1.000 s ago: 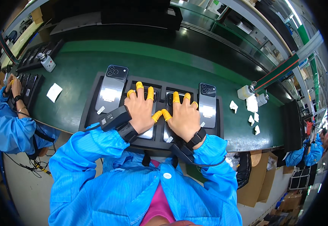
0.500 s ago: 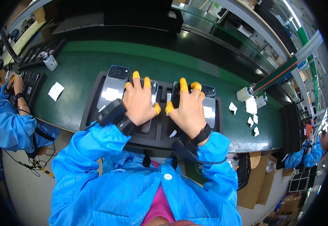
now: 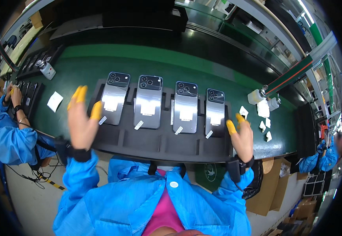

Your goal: Cleaning the camera lenses and back surfaces of smartphones on an assembly line.

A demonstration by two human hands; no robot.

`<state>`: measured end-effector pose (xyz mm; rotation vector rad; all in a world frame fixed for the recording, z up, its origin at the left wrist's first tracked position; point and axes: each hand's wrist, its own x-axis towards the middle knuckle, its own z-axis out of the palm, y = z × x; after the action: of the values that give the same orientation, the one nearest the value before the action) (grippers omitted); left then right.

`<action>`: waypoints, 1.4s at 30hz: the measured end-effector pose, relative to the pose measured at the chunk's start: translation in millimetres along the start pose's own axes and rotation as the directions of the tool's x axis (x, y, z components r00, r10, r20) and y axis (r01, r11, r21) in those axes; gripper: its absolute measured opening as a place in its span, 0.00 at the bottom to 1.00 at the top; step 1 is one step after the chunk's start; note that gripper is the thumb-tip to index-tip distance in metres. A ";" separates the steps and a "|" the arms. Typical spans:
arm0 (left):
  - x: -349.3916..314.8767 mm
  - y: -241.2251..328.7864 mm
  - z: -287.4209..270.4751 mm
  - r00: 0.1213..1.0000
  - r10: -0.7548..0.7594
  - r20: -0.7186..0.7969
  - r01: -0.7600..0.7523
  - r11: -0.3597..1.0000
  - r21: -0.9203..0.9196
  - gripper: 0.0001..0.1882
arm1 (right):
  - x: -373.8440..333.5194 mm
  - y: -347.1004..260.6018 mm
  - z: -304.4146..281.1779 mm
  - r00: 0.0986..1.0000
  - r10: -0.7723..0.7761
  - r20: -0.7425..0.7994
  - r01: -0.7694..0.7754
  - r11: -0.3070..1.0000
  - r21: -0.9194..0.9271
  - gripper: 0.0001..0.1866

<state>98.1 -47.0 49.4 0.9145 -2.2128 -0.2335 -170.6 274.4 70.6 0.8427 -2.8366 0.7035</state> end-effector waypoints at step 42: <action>-10.6 172.3 113.2 0.354 0.876 0.327 -0.629 0.482 -0.610 0.28 | 66.6 11.3 37.9 0.895 -0.143 0.422 -0.124 0.829 0.545 0.03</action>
<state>-67.6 75.0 32.3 -0.6378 -2.7682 -0.5313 -231.5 232.7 47.1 1.2359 -3.0322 1.5893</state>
